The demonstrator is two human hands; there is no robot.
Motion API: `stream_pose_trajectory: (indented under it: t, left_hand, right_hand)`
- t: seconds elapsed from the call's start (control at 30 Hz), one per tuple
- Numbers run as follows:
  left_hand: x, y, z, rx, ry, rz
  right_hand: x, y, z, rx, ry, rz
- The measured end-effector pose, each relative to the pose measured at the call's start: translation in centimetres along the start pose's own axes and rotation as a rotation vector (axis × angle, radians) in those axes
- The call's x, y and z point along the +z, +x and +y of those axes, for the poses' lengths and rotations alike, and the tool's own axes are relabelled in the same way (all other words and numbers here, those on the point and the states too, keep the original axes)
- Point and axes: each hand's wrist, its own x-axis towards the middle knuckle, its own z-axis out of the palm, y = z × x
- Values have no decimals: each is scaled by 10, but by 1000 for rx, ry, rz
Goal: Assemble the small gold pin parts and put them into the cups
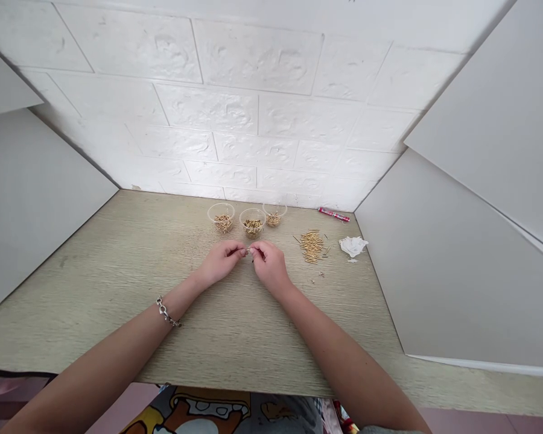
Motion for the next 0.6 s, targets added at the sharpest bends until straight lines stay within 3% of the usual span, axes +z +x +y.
stream_pose_trajectory:
  t: [0.33, 0.6]
  left_hand:
    - [-2, 2, 0, -75, -280, -93]
    - [-1, 2, 0, -96, -250, -68]
  right_hand:
    - [2, 3, 3, 140, 269, -75]
    - [2, 1, 1, 85, 175, -37]
